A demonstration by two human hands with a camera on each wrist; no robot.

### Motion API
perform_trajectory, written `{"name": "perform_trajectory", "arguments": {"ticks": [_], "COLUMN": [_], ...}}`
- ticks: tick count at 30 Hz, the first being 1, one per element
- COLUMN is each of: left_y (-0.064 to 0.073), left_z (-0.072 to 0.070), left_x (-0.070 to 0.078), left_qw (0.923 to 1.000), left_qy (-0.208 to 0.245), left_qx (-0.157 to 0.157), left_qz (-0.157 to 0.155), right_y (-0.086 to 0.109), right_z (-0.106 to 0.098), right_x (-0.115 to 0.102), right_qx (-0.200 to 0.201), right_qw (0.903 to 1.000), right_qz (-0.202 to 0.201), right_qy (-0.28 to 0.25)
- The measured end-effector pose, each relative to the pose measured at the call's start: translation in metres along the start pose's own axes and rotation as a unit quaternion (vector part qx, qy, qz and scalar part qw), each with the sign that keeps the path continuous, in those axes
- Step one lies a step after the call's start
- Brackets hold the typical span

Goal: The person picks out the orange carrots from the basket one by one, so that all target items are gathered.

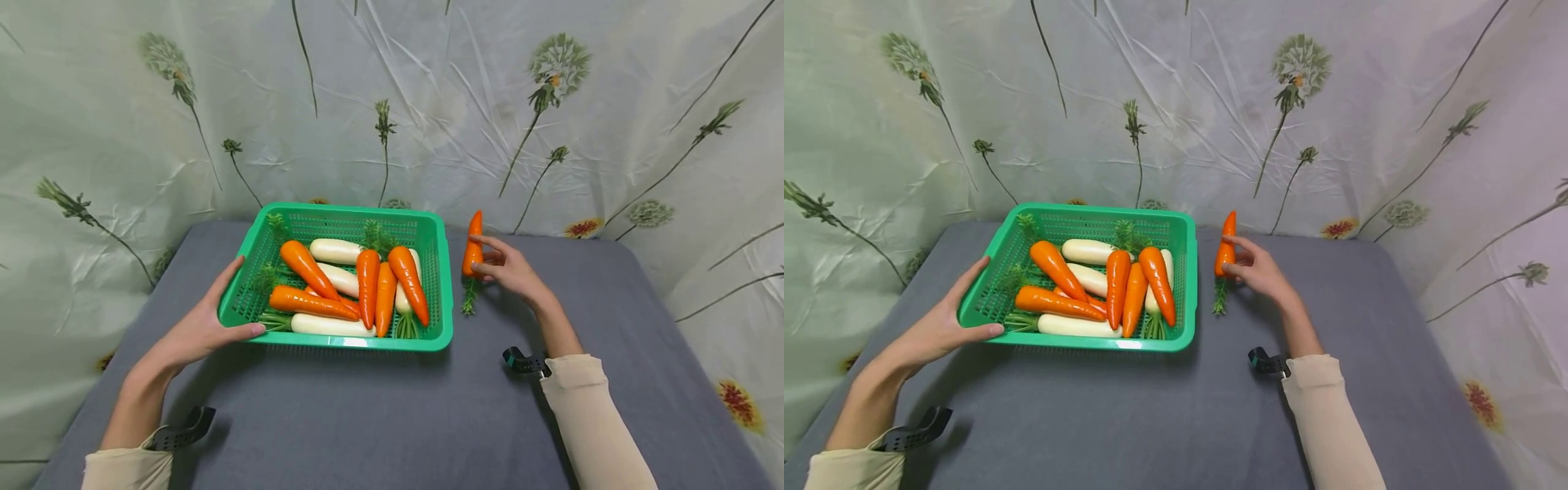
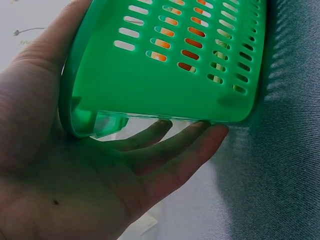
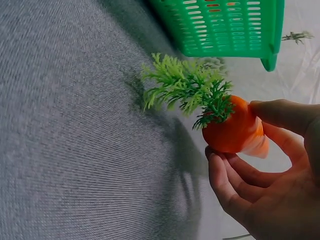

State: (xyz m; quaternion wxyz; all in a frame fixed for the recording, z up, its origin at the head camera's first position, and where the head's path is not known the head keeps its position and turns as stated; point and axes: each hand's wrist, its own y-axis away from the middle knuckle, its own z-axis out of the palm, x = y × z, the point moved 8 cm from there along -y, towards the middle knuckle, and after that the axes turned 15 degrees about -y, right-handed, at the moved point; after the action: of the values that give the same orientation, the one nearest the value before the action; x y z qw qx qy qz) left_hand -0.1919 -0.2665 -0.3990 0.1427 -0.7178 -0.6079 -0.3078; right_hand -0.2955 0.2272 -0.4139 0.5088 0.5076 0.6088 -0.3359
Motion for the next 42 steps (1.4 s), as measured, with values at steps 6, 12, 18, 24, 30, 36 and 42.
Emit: {"name": "perform_trajectory", "arguments": {"ticks": [6, 12, 18, 24, 30, 36, 42], "left_y": [-0.001, 0.000, 0.001, 0.001, 0.002, 0.001, 0.002], "left_z": [0.001, 0.001, 0.000, 0.001, 0.001, 0.002, 0.002], "left_x": [0.001, 0.002, 0.003, 0.002, 0.001, 0.002, 0.002], "left_qw": [1.0000, 1.0000, 1.0000, 1.0000, 0.9999, 0.9999, 0.9999], "left_qy": [-0.002, -0.002, -0.004, 0.000, 0.001, 0.004, 0.006], "left_qx": [-0.001, 0.000, 0.003, -0.001, -0.005, -0.004, -0.003], "left_qz": [-0.002, -0.004, -0.003, -0.007, -0.012, -0.011, -0.011], "right_y": [-0.002, -0.003, -0.005, -0.005, 0.000, 0.001, 0.003], "right_z": [0.002, 0.004, 0.005, 0.004, 0.004, 0.005, 0.007], "right_x": [0.005, 0.011, 0.013, 0.013, 0.018, 0.023, 0.023], "right_qx": [-0.006, -0.008, 0.003, 0.028, 0.048, 0.049, 0.042], "right_qw": [1.0000, 0.9999, 0.9986, 0.9962, 0.9945, 0.9947, 0.9964], "right_qz": [-0.002, 0.003, 0.010, 0.022, 0.059, 0.075, 0.072], "right_qy": [0.003, 0.011, 0.052, 0.079, 0.073, 0.050, 0.013]}}
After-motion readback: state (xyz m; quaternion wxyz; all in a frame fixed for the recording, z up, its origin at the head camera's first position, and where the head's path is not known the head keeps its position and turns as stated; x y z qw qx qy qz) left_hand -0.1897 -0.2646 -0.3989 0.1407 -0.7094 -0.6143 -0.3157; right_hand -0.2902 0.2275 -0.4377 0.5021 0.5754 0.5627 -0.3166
